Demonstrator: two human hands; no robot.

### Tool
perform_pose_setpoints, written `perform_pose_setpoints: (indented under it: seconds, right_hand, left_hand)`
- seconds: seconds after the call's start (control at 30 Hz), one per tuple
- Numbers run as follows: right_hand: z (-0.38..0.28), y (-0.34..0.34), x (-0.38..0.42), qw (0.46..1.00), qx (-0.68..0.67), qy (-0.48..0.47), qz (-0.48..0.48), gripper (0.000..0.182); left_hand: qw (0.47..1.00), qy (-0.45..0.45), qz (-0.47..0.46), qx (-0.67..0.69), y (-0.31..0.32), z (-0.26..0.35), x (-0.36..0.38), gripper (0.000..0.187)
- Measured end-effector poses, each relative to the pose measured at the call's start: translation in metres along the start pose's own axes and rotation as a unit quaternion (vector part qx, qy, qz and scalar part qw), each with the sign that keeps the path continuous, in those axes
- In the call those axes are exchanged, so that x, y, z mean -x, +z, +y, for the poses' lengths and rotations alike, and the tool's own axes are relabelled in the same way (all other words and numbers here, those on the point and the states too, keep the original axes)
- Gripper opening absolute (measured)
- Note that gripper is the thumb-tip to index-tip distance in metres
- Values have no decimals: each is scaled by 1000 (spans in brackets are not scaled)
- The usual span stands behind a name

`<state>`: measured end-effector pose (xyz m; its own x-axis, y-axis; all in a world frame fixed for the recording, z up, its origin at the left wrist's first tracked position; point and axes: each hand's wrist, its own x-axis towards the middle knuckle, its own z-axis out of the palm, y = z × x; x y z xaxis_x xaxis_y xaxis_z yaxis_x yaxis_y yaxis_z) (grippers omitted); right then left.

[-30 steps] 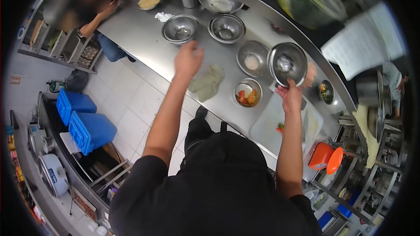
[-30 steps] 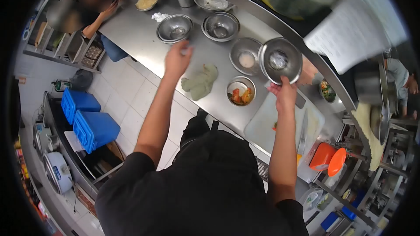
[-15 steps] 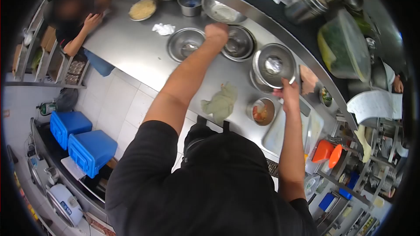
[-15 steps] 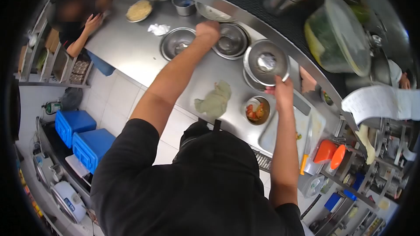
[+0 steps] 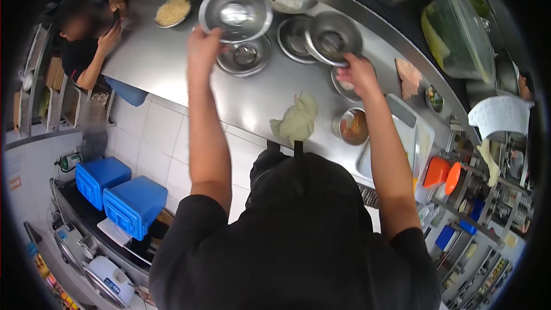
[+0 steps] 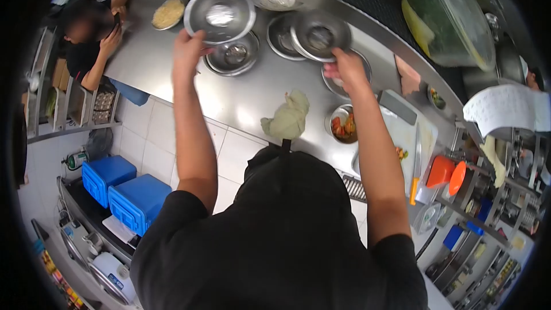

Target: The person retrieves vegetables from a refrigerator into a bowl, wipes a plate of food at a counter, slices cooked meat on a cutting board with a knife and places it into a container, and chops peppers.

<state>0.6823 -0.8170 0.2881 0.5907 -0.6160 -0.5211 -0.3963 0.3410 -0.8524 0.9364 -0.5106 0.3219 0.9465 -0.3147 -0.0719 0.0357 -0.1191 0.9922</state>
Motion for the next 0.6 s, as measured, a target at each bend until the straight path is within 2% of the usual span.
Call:
perform_pose_setpoints:
  seconds: [0.1, 0.2, 0.23, 0.3, 0.37, 0.47, 0.57, 0.6]
  right_hand:
    - [4, 33, -13, 999, 40, -2, -3, 40]
    - [-3, 49, 11, 964, 250, -69, 53, 38]
    - [0, 55, 26, 929, 354, -111, 19, 38]
    - [20, 61, 70, 817, 544, -186, -47, 38]
    - [69, 65, 106, 734, 606, -258, -168, 45]
    - [121, 78, 127, 630, 703, -307, -121, 56]
    - [145, 62, 87, 681, 648, -323, -110, 63]
    - [128, 63, 98, 720, 608, -317, -103, 63]
  left_hand:
    - [997, -65, 6, 34, -36, -6, 24, 31]
    - [996, -88, 20, 12, -52, -13, 54, 31]
    - [995, -90, 23, 20, -51, -12, 66, 33]
    - [994, -102, 34, 14, -49, -14, 85, 36]
    - [994, -104, 32, 8, -45, -20, 96, 36]
    - [994, -108, 25, -13, -35, -30, 106, 36]
    - [994, -82, 39, -61, -27, -40, 117, 42]
    - [989, -85, 40, -111, -23, -33, 122, 41]
